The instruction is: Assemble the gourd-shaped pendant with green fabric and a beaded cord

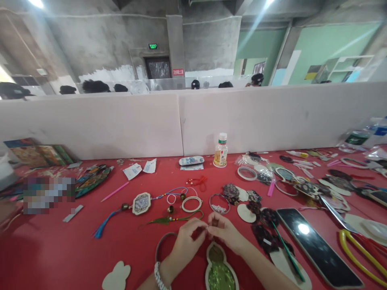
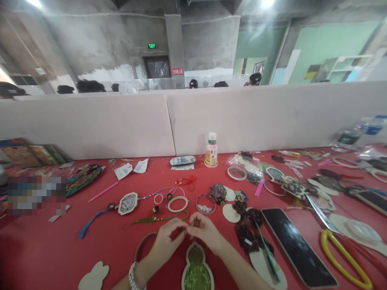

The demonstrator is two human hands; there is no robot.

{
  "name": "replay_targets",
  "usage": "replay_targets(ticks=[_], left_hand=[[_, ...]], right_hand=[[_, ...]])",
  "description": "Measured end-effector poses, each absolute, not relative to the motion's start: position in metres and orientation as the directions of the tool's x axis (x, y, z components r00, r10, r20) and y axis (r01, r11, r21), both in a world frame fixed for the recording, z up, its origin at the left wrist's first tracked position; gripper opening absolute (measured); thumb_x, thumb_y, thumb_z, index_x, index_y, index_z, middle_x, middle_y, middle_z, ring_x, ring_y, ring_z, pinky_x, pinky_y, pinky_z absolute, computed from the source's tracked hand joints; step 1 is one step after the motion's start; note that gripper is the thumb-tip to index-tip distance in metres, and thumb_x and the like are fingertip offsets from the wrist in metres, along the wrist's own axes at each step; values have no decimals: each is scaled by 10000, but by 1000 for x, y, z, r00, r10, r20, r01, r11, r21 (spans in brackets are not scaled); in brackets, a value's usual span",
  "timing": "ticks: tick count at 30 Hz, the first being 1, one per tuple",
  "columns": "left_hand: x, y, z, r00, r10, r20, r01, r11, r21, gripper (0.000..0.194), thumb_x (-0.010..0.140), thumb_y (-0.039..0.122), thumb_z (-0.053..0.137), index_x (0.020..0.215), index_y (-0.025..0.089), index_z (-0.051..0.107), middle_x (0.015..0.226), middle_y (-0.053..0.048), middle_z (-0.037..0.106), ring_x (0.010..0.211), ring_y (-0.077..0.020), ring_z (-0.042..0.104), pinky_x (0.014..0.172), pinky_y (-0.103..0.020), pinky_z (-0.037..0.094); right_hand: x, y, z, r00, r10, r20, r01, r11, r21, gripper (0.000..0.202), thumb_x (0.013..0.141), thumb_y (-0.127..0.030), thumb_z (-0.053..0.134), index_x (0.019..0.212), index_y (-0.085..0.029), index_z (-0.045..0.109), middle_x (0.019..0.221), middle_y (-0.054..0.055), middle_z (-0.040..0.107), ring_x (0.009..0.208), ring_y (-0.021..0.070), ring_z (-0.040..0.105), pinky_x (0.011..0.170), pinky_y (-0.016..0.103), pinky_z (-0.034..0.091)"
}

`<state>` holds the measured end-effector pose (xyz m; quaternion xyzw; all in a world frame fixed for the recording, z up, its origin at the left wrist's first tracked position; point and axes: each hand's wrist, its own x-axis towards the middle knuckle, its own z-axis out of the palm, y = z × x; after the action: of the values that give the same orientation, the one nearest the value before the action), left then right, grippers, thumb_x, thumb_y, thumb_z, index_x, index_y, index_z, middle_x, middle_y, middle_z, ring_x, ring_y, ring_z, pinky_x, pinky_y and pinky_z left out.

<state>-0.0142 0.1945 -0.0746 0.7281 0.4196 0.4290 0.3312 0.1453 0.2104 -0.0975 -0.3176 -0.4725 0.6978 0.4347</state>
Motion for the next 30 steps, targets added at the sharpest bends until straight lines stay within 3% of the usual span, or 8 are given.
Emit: replay_targets(ticks=[6,30], left_hand=[[-15,193,-74,281,892,354,314,-434,844,124,739,102,550,794,171,637,760,-35,631,716,-146,574,691,-241,461],[-15,194,-73,280,887,368,327,-448,832,115,762,142,523,790,174,630,760,-45,632,719,-154,592,683,-250,481]], right_hand=[[149,213,-93,-530,841,-108,-215,-257,-942,276,653,-366,694,730,-143,551,616,-24,585,562,96,549,576,239,414],[151,214,-96,-502,857,-119,-266,-284,-921,221,663,-309,694,657,-123,575,555,-24,606,505,77,542,535,217,412]])
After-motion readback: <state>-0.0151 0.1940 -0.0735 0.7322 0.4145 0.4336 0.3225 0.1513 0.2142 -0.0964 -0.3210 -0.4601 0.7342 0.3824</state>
